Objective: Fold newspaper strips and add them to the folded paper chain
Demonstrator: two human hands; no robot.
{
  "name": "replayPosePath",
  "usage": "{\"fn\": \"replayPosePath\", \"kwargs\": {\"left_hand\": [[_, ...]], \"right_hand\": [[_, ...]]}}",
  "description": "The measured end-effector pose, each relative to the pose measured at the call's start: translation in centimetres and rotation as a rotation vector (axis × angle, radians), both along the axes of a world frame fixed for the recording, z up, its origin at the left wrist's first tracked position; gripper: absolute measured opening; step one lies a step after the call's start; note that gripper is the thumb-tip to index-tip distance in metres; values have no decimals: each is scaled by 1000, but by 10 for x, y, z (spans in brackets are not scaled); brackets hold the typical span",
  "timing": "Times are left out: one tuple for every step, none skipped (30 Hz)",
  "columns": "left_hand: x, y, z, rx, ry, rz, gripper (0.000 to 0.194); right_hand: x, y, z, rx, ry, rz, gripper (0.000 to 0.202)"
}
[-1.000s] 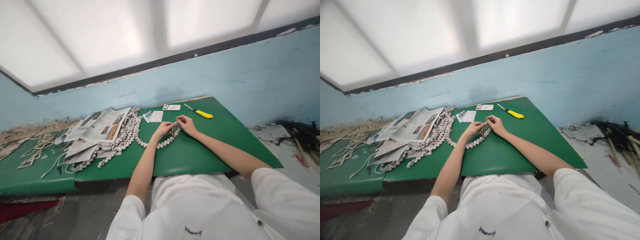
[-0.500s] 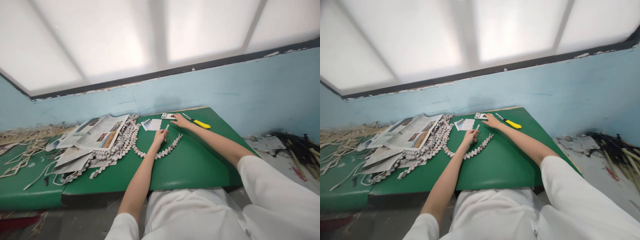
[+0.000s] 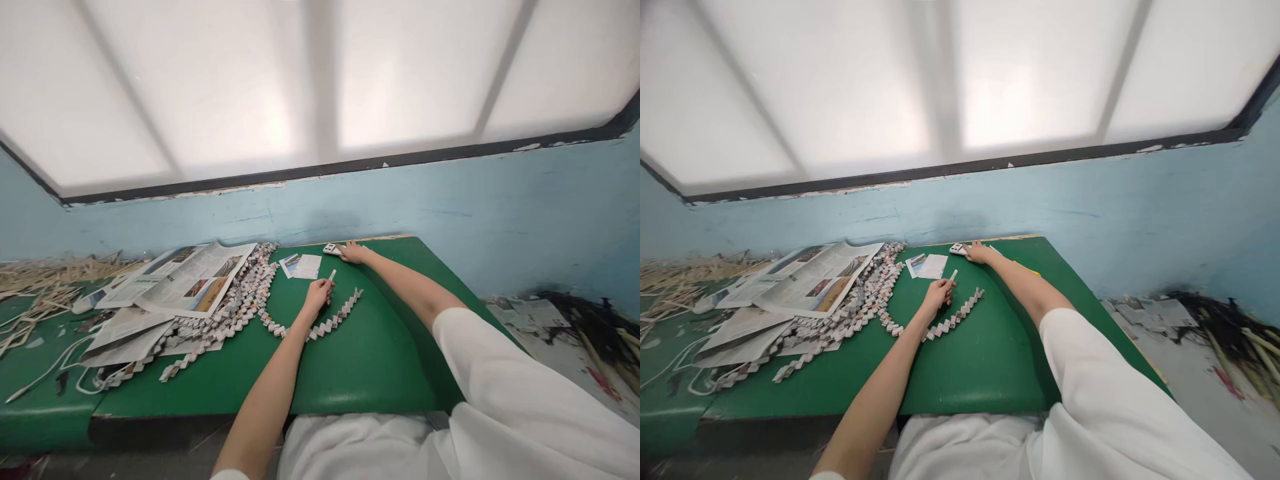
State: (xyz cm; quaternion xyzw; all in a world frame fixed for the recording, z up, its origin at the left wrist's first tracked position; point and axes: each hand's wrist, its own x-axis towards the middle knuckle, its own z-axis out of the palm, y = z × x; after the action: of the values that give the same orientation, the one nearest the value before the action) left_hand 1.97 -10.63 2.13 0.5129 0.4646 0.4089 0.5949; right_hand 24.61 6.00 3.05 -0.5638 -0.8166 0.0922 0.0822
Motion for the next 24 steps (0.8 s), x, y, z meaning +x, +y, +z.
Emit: {"fn": "replayPosePath", "kwargs": {"left_hand": [[0,0,0,2,5,2,38],[1,0,-1,4,9,5,36],[1,0,-1,6,12,7,35],[1,0,-1,5,15,12,34],[1,0,-2,5,17,18,33],[1,0,-2,4,19,22,33],[1,1,-2,6,22,27,33],[1,1,-2,8,27,29,32],[2,1,-2,11,32,30,32],[2,1,-2,14,38,30,32],[2,1,-2,17,41,29,32],[2,1,-2,19,41,27,32],[3,1,-2,19,39,27,32],[3,1,-3,17,36,26,32],[3,1,-3,15,32,25,33],[3,1,-4,12,29,24,33],[2,2,-5,10,27,23,33],[2,2,-5,8,25,20,34],[2,2,-6,7,24,17,35],[1,3,-6,5,25,14,35],[1,3,-7,6,27,13,36],[1,3,-8,10,30,14,37],[0,4,-9,16,33,16,37],[0,4,-10,24,37,19,38]], "right_hand": [[3,-1,-1,6,31,-1,65],[7,-1,-1,8,88,8,59],[11,-1,0,-7,244,18,51],[15,-1,1,-7,315,23,43],[18,-2,3,4,358,19,38],[20,-4,4,18,410,10,36],[21,-8,5,22,482,-1,36],[21,-13,5,11,577,-5,36],[20,-21,5,-66,880,-9,37],[19,-29,5,-194,1185,11,39],[16,-39,4,-325,1419,54,43],[14,-50,3,-436,1576,86,45],[11,-60,2,-515,1673,104,44],[7,-71,1,-555,1733,112,43],[4,-80,0,-576,1764,112,42],[1,-88,-1,-580,1784,112,41],[-2,-94,-2,-567,1797,112,41],[-4,-100,-3,-546,1805,113,42],[-6,-104,-4,-531,1807,117,44],[-8,-106,-5,-518,1809,124,47],[-9,-108,-6,-513,1815,134,48],[-10,-109,-7,-528,1821,146,47],[-10,-110,-7,-561,1830,158,44],[-10,-110,-8,-610,1838,168,41]]}}
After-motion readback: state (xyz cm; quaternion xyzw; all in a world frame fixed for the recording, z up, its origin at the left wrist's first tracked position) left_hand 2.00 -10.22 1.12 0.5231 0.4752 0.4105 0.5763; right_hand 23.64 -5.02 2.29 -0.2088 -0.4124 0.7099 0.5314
